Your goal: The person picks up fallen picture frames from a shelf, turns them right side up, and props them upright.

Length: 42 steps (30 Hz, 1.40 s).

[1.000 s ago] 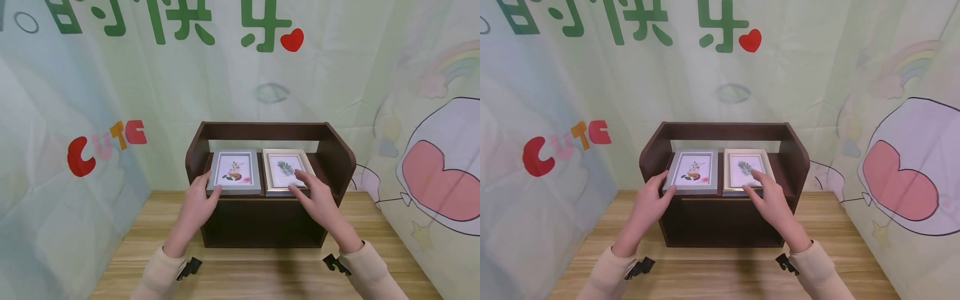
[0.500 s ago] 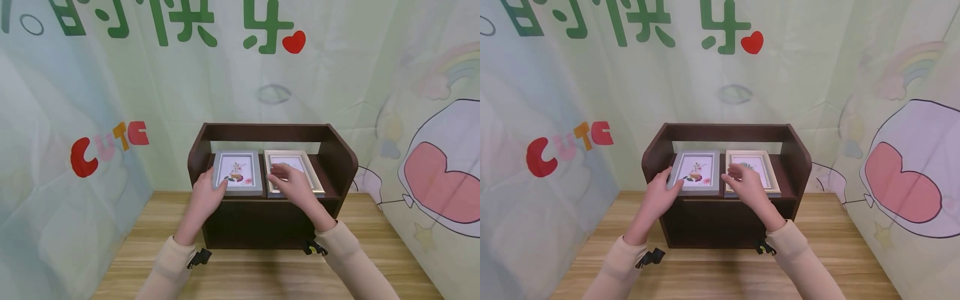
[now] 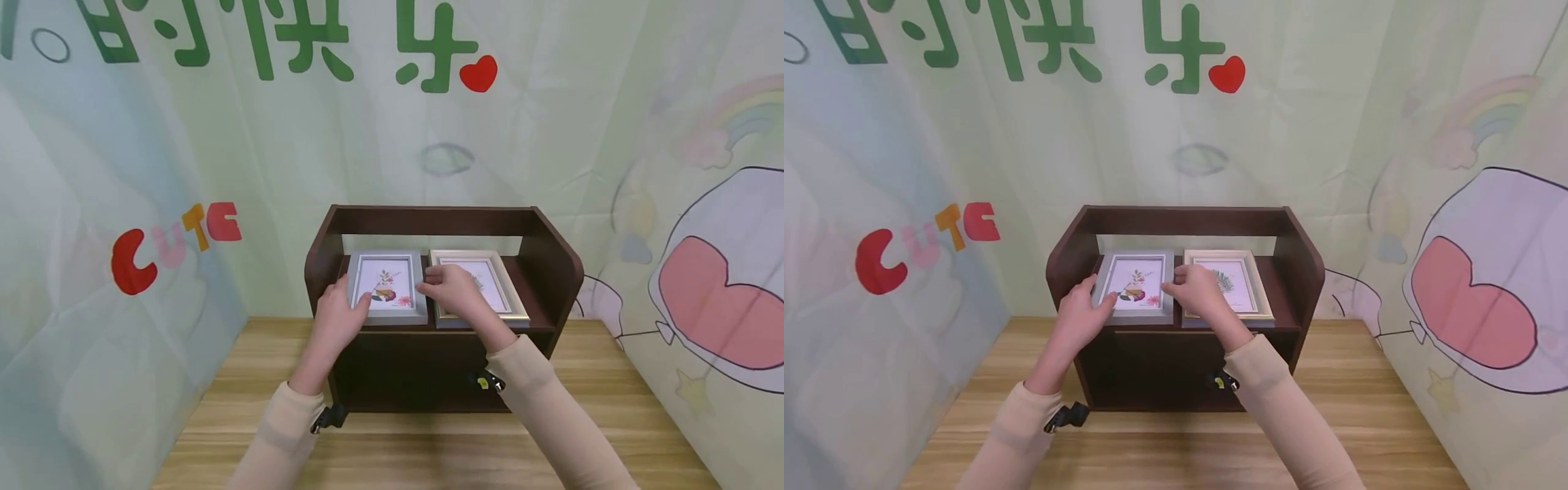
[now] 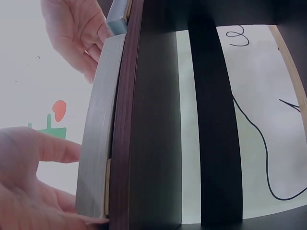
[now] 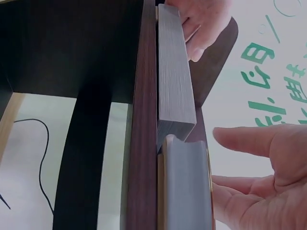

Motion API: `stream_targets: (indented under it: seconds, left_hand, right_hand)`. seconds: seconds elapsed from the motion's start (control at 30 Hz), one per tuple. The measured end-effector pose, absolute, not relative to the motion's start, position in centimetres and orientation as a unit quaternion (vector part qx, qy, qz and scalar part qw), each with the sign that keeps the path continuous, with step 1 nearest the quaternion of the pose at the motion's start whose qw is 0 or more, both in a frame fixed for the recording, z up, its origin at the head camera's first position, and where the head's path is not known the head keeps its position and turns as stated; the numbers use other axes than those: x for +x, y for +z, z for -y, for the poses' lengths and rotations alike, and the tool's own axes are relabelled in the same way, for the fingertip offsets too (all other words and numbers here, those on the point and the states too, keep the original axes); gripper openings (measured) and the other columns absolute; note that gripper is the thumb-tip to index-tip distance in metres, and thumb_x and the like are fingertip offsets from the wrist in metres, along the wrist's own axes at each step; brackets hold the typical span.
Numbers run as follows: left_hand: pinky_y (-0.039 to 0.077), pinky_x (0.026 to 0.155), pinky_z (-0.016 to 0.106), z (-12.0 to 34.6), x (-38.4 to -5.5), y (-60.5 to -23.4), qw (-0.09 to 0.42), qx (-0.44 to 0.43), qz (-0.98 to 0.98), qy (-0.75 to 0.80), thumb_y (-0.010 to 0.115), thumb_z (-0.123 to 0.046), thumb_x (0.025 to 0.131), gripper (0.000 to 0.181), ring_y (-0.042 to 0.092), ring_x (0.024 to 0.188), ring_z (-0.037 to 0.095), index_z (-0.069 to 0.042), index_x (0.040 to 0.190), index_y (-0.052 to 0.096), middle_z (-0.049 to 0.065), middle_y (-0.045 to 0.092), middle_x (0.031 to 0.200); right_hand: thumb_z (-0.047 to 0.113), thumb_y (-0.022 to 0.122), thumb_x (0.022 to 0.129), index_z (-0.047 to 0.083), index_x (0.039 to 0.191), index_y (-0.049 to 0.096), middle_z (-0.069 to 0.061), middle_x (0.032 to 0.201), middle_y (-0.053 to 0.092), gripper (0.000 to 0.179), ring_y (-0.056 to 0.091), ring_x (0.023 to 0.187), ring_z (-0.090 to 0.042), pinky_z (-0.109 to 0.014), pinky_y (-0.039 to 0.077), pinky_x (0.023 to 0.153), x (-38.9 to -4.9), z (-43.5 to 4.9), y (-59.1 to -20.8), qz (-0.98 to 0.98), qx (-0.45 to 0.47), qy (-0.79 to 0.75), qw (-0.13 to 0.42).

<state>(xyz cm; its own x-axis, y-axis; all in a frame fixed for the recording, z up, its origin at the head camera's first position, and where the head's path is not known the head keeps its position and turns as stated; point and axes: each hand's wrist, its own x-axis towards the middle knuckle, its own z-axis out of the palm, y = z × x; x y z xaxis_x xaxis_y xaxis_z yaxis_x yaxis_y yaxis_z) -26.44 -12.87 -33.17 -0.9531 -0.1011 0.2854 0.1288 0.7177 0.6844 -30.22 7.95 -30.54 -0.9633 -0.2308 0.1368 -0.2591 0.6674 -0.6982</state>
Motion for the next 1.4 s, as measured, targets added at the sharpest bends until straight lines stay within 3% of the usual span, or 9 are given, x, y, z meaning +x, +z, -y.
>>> stream_targets:
  seconds: [0.1, 0.17, 0.23, 0.6, 0.73, 0.83, 0.9, 0.97, 1.4]
  left_hand:
    - [0.044, 0.097, 0.053, 12.9, -26.6, -33.1, 0.159, -0.007, 0.913, -0.375, 0.057, -0.028, 0.091, 0.06, 0.054, 0.113, 0.041, 0.009, 0.135, 0.041, 0.029, 0.054, 0.125]
    - [0.045, 0.096, 0.053, 12.9, -26.7, -33.0, 0.156, -0.004, 0.913, -0.377, 0.057, -0.029, 0.091, 0.059, 0.054, 0.111, 0.04, 0.008, 0.135, 0.042, 0.028, 0.054, 0.124]
    - [0.045, 0.097, 0.053, 12.9, -26.8, -32.9, 0.151, -0.001, 0.914, -0.377, 0.057, -0.029, 0.092, 0.059, 0.054, 0.112, 0.039, 0.008, 0.136, 0.041, 0.027, 0.054, 0.125]
    - [0.041, 0.102, 0.054, 12.9, -27.1, -33.1, 0.147, 0.005, 0.908, -0.392, 0.054, -0.026, 0.093, 0.06, 0.049, 0.121, 0.04, 0.009, 0.139, 0.036, 0.029, 0.048, 0.133]
    - [0.042, 0.101, 0.054, 12.8, -27.1, -33.2, 0.162, 0.003, 0.902, -0.401, 0.054, -0.02, 0.093, 0.057, 0.051, 0.119, 0.041, 0.009, 0.139, 0.037, 0.029, 0.05, 0.132]
    - [0.042, 0.101, 0.054, 12.7, -27.1, -33.2, 0.174, 0.002, 0.9, -0.399, 0.053, -0.015, 0.092, 0.054, 0.051, 0.118, 0.042, 0.009, 0.138, 0.038, 0.031, 0.05, 0.131]
    - [0.04, 0.102, 0.053, 12.7, -27.1, -33.2, 0.182, 0.002, 0.899, -0.399, 0.053, -0.012, 0.092, 0.052, 0.05, 0.119, 0.043, 0.01, 0.138, 0.038, 0.031, 0.049, 0.131]
    - [0.04, 0.102, 0.053, 12.6, -27.0, -33.2, 0.188, 0.002, 0.898, -0.399, 0.052, -0.009, 0.092, 0.051, 0.049, 0.119, 0.044, 0.01, 0.137, 0.039, 0.032, 0.049, 0.131]
    - [0.036, 0.108, 0.051, 12.4, -27.0, -33.6, 0.172, 0.029, 0.88, -0.442, 0.052, -0.001, 0.092, 0.054, 0.045, 0.125, 0.037, 0.001, 0.143, 0.035, 0.023, 0.043, 0.141]
  right_hand:
    - [0.026, 0.064, 0.09, -0.004, 0.1, 0.064, -0.012, 0.083, 0.068, 0.031, 0.064, 0.076, -0.022, -0.033, 0.053, 0.072, -30.5, -7.2, -30.2, 0.926, 0.145, 0.347, 0.013]
    - [0.025, 0.064, 0.089, 0.0, 0.075, 0.056, -0.003, 0.059, 0.052, 0.029, 0.048, 0.055, -0.014, -0.027, 0.042, 0.055, -30.6, -6.8, -30.0, 0.932, 0.155, 0.326, 0.014]
    - [0.023, 0.064, 0.089, 0.008, 0.062, 0.04, 0.002, 0.052, 0.032, 0.039, 0.028, 0.049, -0.012, -0.025, 0.028, 0.049, -30.7, -6.5, -29.9, 0.935, 0.159, 0.318, 0.012]
    - [0.02, 0.066, 0.087, 0.011, 0.058, 0.036, 0.004, 0.048, 0.028, 0.043, 0.024, 0.045, -0.009, -0.023, 0.025, 0.046, -31.1, -6.2, -30.3, 0.931, 0.143, 0.335, 0.03]
    - [0.017, 0.067, 0.085, 0.006, 0.062, 0.047, 0.0, 0.052, 0.044, 0.032, 0.036, 0.051, -0.013, -0.026, 0.034, 0.05, -31.1, -6.1, -30.3, 0.935, 0.133, 0.326, 0.042]
    - [0.013, 0.068, 0.082, 0.0, 0.088, 0.067, -0.009, 0.079, 0.07, 0.015, 0.062, 0.077, -0.021, -0.032, 0.051, 0.069, -31.2, -6.1, -30.2, 0.938, 0.119, 0.321, 0.05]
    - [0.011, 0.069, 0.079, -0.001, 0.11, 0.067, -0.012, 0.105, 0.072, 0.033, 0.063, 0.104, -0.027, -0.036, 0.052, 0.087, -31.2, -6.1, -30.1, 0.939, 0.11, 0.322, 0.051]
    - [0.01, 0.07, 0.078, -0.002, 0.122, 0.061, -0.013, 0.117, 0.067, 0.046, 0.056, 0.119, -0.03, -0.039, 0.049, 0.096, -31.2, -6.2, -30.1, 0.937, 0.102, 0.332, 0.047]
    - [0.006, 0.075, 0.076, -0.001, 0.123, 0.061, -0.013, 0.121, 0.065, 0.05, 0.057, 0.117, -0.028, -0.039, 0.048, 0.096, -30.6, -6.7, -30.4, 0.909, 0.07, 0.408, 0.05]
